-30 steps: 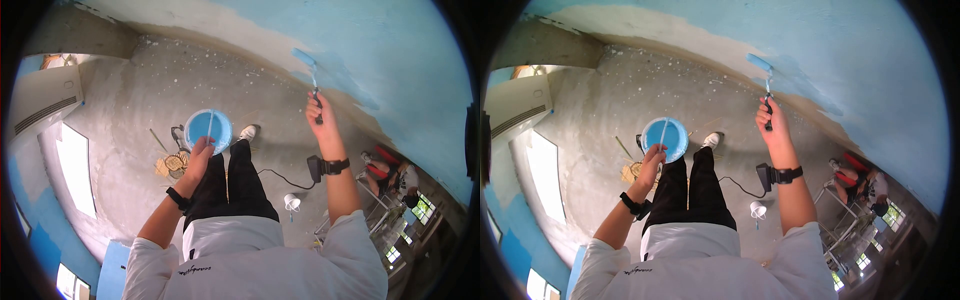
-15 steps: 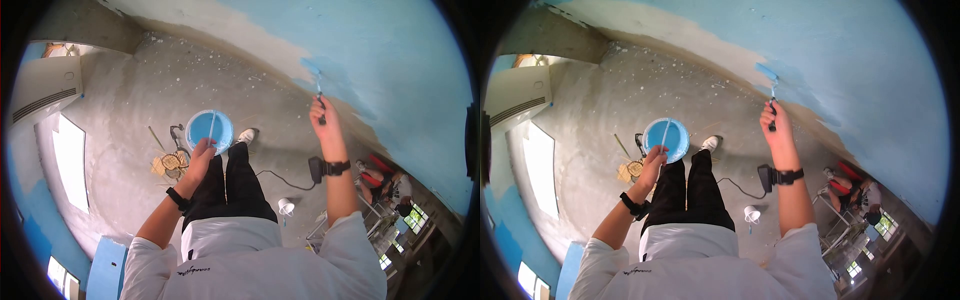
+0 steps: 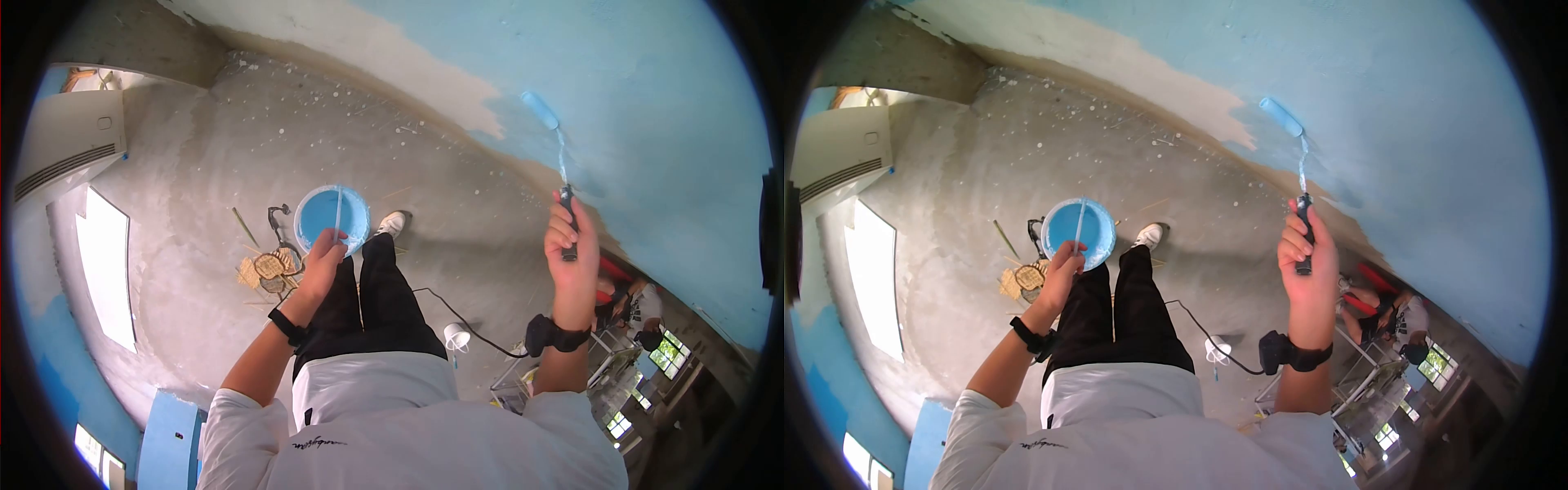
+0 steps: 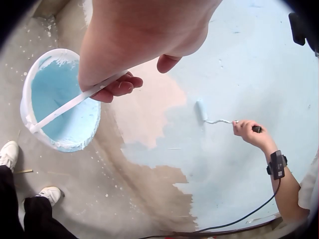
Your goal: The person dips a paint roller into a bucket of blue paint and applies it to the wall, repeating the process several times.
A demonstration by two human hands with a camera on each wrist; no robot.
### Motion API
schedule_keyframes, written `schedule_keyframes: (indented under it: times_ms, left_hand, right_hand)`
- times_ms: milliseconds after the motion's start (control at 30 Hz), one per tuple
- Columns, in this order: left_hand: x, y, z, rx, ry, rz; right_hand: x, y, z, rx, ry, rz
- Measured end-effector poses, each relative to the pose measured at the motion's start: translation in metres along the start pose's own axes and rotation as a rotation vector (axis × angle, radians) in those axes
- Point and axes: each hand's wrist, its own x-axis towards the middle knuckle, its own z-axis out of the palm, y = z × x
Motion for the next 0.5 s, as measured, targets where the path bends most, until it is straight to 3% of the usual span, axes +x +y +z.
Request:
schedule_keyframes:
  times_ms: [233, 333, 500]
  left_hand:
    - [-0.003, 0.005, -0.003, 0.035, 0.017, 0.021]
    - [-0.001, 0.002, -0.004, 0.046, 0.005, 0.030]
    - [0.000, 0.003, 0.001, 0.061, 0.001, 0.031]
  right_hand:
    - [0.090, 0.061, -0.019, -0.150, 0.047, -0.043]
    - [0.135, 0.073, -0.028, -0.114, 0.093, 0.027]
    - [0.126, 0.067, -0.031, -0.054, 0.069, 0.058]
